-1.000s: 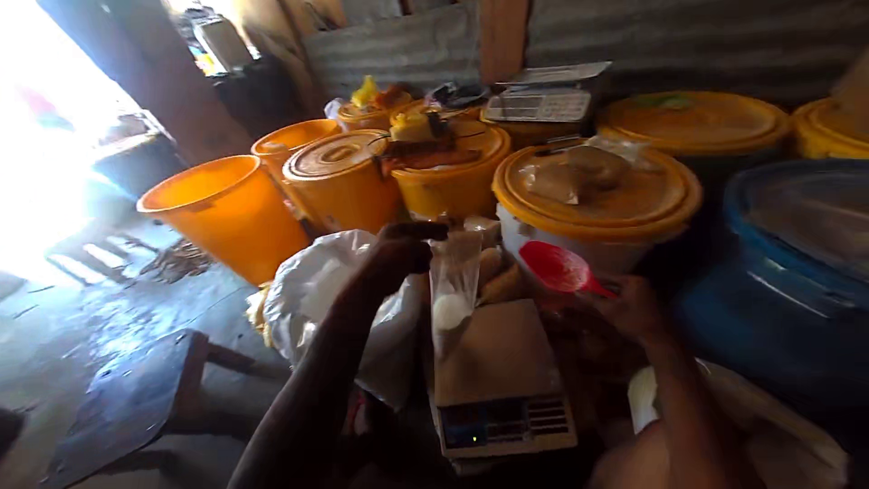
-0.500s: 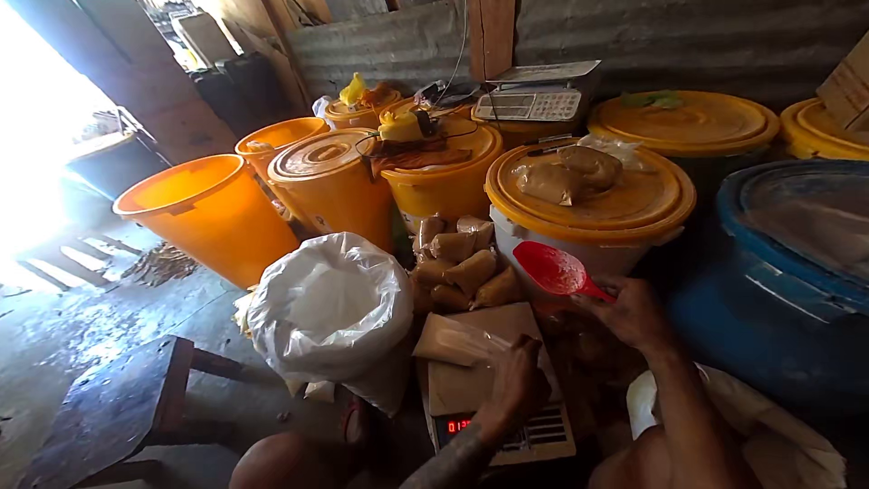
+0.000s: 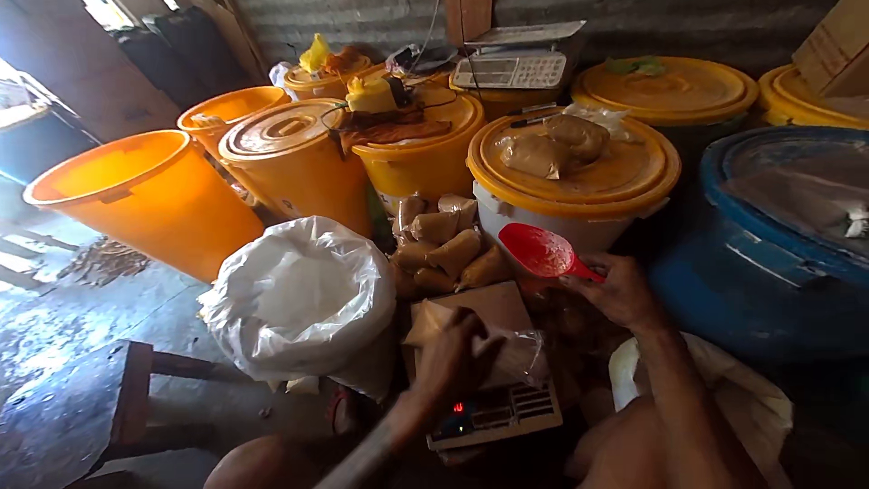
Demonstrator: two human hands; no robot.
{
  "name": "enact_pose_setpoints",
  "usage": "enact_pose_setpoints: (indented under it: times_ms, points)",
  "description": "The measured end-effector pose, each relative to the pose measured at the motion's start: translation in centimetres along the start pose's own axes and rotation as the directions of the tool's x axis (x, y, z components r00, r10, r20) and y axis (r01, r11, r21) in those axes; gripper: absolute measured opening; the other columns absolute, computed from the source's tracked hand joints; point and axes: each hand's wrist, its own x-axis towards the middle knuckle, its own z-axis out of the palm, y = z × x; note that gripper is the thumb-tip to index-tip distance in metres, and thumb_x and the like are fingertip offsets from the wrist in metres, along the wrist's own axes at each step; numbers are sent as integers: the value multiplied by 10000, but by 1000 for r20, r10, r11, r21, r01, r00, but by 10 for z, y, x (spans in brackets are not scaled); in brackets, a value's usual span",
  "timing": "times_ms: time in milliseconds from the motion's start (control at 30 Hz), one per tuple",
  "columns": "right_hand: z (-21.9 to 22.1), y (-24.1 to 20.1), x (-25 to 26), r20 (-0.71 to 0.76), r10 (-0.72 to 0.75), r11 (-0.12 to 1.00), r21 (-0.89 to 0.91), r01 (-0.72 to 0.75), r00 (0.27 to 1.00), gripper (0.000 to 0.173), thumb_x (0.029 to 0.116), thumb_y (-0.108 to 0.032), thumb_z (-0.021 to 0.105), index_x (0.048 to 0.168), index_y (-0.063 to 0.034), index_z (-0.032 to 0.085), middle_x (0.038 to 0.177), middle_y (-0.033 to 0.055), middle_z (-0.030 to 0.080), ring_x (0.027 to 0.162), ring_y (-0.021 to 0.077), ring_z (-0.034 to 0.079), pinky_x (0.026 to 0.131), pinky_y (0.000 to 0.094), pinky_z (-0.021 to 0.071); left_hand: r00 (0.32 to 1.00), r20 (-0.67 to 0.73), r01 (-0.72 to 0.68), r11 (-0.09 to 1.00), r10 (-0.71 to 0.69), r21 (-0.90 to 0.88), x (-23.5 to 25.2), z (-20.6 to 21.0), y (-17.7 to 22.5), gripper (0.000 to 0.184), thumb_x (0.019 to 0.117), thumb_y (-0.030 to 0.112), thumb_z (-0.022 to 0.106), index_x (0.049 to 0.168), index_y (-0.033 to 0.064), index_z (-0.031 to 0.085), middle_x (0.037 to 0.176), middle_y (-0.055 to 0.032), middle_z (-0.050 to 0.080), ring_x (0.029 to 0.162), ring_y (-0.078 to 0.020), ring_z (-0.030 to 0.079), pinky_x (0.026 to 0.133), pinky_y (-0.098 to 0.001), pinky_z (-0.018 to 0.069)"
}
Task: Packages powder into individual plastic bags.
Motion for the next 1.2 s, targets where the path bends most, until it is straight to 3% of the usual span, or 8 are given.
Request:
enact_pose_setpoints:
  times_ms: [67,233,400,567,667,800,967,1200]
  points:
    - [-2,2,-1,7,16,1000,-21,-16,1000,259,871,-162,819,1068,-25,722,973,128,740,886,182,717,854,404,588,997,82,-2,996,-5,85,2,-30,-23,338,1034,337,546,957,48,702,1013,-109,673,869,-260,677,772,-495,562]
    - [2,5,-2,82,81,994,-81,-75,993,349,845,-179,848,1124,-20,712,1011,142,741,911,207,721,880,433,585,823,561,-37,977,-88,209,-1,-55,-66,549,973,130,609,1503,97,468,1462,-186,513,1229,-375,607,992,-581,514]
    - [13,0,-5,67,47,993,-108,-40,997,375,829,-189,856,1130,-29,702,1003,132,745,906,191,728,853,408,602,686,727,-157,983,38,97,-2,-40,-94,283,997,290,650,1179,82,711,1004,-149,718,935,-335,690,832,-579,540]
    - [41,-30,-4,63,-186,981,-37,189,980,390,919,-281,742,1195,-12,679,1027,69,741,892,39,710,808,209,601,714,685,-34,970,-146,242,-16,-39,-84,282,959,282,678,1107,42,699,1029,-199,695,996,-414,676,815,-644,533]
    - [73,-76,20,139,-370,907,-160,390,919,503,954,-414,673,1269,-23,677,1126,92,733,1016,88,698,916,262,574,721,647,55,951,-248,303,-21,-50,-74,243,922,210,701,1004,-18,685,1036,-233,685,992,-439,668,790,-646,525]
    - [138,-170,57,338,-600,618,-379,689,725,487,972,-414,629,1306,-64,693,1138,153,731,1022,367,683,869,607,504,703,665,68,954,-254,293,-14,-54,-79,227,934,153,684,1035,-50,681,1092,-259,676,1032,-455,657,805,-644,525]
    - [277,-254,88,643,-503,361,-451,816,578,325,902,-223,774,1192,-83,733,1075,169,726,1068,395,661,935,612,479,745,613,143,961,-263,238,-12,-51,-85,229,965,108,635,1124,-53,670,1167,-261,661,1089,-442,644,846,-628,527]
    - [459,-250,113,889,-251,308,-302,902,383,245,949,29,588,1155,16,719,1193,231,692,1232,433,588,1096,675,349,788,587,126,981,-188,145,-24,-46,-94,311,1067,73,446,1294,-60,612,1293,-284,624,1194,-458,608,961,-607,486]
